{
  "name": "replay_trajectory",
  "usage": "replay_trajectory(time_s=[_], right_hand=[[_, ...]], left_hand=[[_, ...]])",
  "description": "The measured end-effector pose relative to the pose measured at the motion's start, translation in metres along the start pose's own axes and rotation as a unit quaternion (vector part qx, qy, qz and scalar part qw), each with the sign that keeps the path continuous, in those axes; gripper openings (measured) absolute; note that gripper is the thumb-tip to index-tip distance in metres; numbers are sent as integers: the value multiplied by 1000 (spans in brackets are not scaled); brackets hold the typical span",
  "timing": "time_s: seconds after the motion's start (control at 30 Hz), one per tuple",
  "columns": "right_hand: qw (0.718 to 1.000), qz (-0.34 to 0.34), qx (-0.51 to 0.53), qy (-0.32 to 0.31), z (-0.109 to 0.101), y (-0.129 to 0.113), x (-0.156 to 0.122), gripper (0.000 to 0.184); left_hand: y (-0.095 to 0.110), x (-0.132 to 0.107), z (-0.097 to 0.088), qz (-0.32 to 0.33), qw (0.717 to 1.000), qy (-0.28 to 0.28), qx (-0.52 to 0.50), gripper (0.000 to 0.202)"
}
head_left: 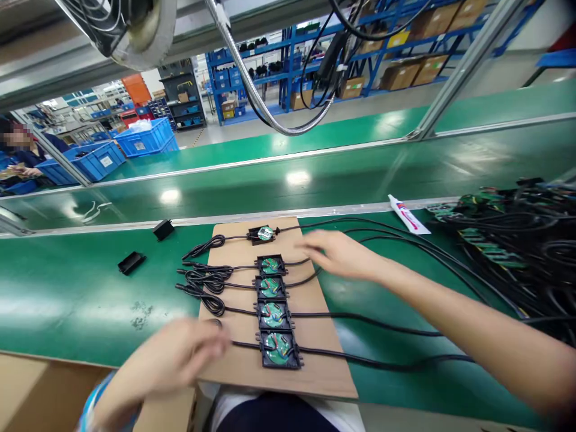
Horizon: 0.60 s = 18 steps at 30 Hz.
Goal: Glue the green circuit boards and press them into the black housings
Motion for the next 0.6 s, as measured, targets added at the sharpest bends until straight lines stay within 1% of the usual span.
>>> replay_trajectory(time_s=[0.03, 0.07, 0.1, 0.13, 0.17, 0.2, 0.23, 0.27, 0.3, 0.33, 0.4, 0.43, 0.5, 0.57, 0.6], right_hand=[[999, 17, -12, 27, -8, 18, 33, 34], [999, 23, -18, 39, -8, 34, 62, 34], [998, 25, -23, 47, -4, 48, 85, 32], [998, 24, -24, 50, 3, 60, 101, 30], [998, 19, -25, 52, 10, 70, 111, 25], [998, 13, -24, 54, 18, 77, 115, 20], [998, 6, -22, 57, 24, 81, 115, 16], [998, -1, -17, 61, 27, 84, 111, 14], [998, -6, -11, 67, 28, 84, 105, 16], [997, -9, -3, 74, 26, 83, 98, 20], [996, -13, 12, 89, 18, 75, 84, 31], [995, -23, 13, 94, 12, 67, 79, 36], [993, -65, -2, 95, 1, 43, 72, 40], [990, -106, -31, 84, -6, 20, 71, 39], [990, -114, -44, 73, -8, 13, 73, 38]], left_hand=[[-15, 29, -16, -28, 999, 23, 11, 24], [-34, 60, -36, -73, 995, 65, 26, 21], [-50, 94, -50, -92, 991, 88, 32, 20], [-65, 126, -60, -101, 989, 99, 35, 21], [-80, 155, -66, -110, 987, 107, 37, 23], [-94, 177, -69, -115, 987, 111, 37, 24], [-105, 193, -70, -116, 986, 112, 35, 22], [-114, 202, -68, -114, 987, 112, 31, 17], [-120, 205, -66, -108, 988, 109, 24, 12], [-123, 203, -63, -101, 989, 105, 14, 9], [-124, 190, -61, -91, 991, 102, -10, 17], [-123, 182, -63, -90, 990, 104, -21, 20], [-120, 169, -70, -98, 988, 116, -35, 25], [-117, 164, -78, -109, 985, 127, -35, 25], [-115, 164, -81, -113, 985, 130, -29, 24]])
Point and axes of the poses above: each hand's wrist, its own x-axis towards the middle knuckle, its own z-axis out of the palm, y = z × x, the point moved 10 cm from there along x, towards the middle knuckle, and after that the axes turned 15 degrees about -y, right-handed, at the moved point
